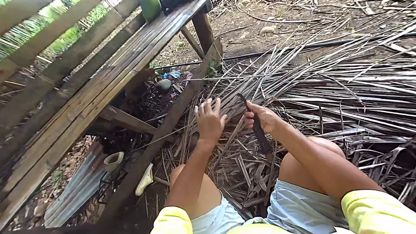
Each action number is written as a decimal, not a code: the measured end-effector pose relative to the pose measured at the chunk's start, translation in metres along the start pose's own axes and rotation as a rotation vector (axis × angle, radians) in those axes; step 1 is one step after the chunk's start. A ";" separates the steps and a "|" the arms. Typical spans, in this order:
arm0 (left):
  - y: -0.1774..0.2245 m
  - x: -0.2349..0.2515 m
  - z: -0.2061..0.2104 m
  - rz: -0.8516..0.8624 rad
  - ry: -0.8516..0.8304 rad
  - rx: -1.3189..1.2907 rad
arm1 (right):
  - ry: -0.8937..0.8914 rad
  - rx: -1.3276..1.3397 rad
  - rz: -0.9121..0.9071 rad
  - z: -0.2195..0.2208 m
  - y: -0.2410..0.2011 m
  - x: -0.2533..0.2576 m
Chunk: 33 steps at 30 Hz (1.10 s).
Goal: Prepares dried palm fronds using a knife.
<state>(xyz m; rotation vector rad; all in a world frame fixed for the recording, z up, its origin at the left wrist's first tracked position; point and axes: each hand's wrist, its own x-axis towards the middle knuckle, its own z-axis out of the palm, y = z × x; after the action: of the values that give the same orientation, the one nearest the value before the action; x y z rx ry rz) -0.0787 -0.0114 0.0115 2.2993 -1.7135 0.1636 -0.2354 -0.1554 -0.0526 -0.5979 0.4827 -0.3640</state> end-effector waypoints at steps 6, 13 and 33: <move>-0.022 0.011 -0.003 -0.148 -0.233 -0.185 | 0.196 -0.105 -0.199 -0.007 -0.017 0.001; -0.014 0.024 0.005 -0.274 -0.395 -0.313 | 0.068 -1.040 -0.390 0.009 0.016 -0.004; -0.030 -0.002 -0.018 -0.312 -0.242 -0.382 | 0.419 -1.039 -0.367 -0.032 -0.036 0.006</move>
<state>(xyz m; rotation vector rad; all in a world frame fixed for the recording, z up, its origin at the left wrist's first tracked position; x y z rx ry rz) -0.0496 0.0034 0.0237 2.3158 -1.3120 -0.4784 -0.2540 -0.2002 -0.0558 -1.6491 0.9779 -0.5879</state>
